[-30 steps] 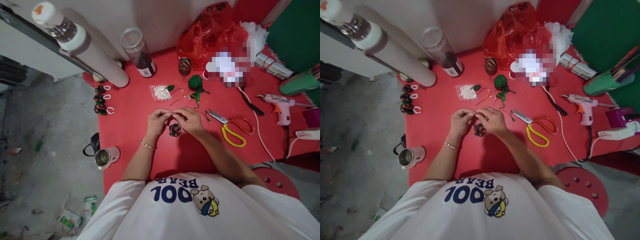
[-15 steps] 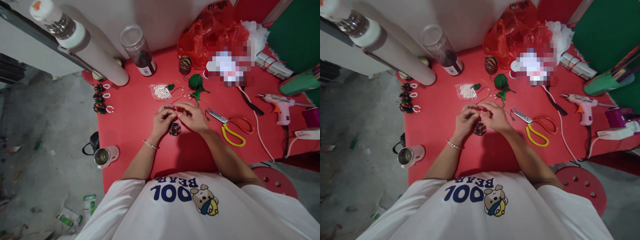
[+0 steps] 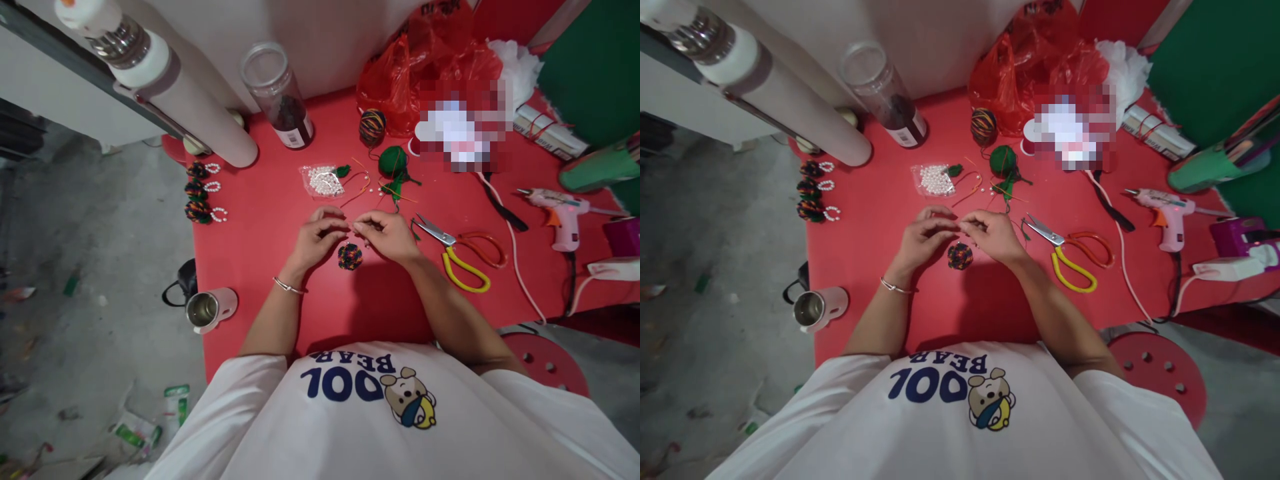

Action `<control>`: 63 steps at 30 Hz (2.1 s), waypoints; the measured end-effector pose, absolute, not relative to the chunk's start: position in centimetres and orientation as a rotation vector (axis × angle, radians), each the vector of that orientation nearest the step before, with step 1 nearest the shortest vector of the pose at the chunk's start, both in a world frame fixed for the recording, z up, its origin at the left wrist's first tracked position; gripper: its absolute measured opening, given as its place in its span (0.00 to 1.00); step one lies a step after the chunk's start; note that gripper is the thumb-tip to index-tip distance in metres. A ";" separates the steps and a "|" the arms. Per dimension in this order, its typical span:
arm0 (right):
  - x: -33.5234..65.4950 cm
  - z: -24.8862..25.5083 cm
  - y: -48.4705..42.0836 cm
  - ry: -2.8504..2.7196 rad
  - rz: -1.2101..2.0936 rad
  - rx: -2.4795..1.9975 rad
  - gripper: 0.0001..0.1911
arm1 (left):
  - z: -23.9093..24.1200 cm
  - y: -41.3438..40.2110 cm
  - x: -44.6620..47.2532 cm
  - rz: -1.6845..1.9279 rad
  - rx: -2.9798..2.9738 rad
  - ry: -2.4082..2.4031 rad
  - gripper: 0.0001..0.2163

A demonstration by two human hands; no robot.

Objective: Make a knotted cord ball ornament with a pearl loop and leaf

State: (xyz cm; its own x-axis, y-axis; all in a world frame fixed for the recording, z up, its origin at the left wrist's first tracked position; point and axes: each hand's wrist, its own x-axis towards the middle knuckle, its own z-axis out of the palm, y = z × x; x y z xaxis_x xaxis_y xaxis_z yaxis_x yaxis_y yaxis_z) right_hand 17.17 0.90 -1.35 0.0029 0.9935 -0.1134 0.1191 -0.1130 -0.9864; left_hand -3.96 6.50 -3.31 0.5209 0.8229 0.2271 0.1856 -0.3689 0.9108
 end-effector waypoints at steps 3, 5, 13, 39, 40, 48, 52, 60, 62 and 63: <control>17.2 -1.9 1.1 -1.070 1.319 -1.360 0.19 | -3.2 6.9 -4.8 0.774 1.961 0.708 0.04; 17.1 -2.1 1.3 -1.019 1.335 -1.355 0.20 | -3.1 6.9 -5.0 0.747 1.999 0.649 0.05; 17.1 -1.6 1.0 -1.138 1.261 -1.362 0.17 | -2.8 6.2 -4.4 0.626 2.108 0.752 0.07; 16.2 -1.3 0.7 -1.540 0.986 -1.306 0.09 | -2.7 5.6 -3.0 0.960 1.004 0.889 0.17; 16.1 -1.3 0.6 -1.535 0.992 -1.302 0.09 | -2.7 5.6 -3.0 0.963 1.005 0.883 0.17; 16.0 -1.4 0.5 -1.536 0.973 -1.349 0.08 | -2.3 5.5 -2.9 0.971 1.056 0.855 0.16; 16.0 -1.6 0.5 -1.525 0.982 -1.370 0.08 | -2.1 5.5 -2.9 0.967 1.074 0.844 0.16; 16.0 -1.9 0.7 -1.461 1.118 -1.351 0.09 | -1.8 5.5 -2.8 0.943 1.103 0.854 0.16; 16.0 -2.0 0.7 -1.448 1.177 -1.334 0.09 | -1.8 5.5 -2.9 0.946 1.127 0.844 0.15; 16.0 -2.0 0.8 -1.445 1.196 -1.328 0.09 | -1.8 5.6 -2.9 0.946 1.143 0.840 0.15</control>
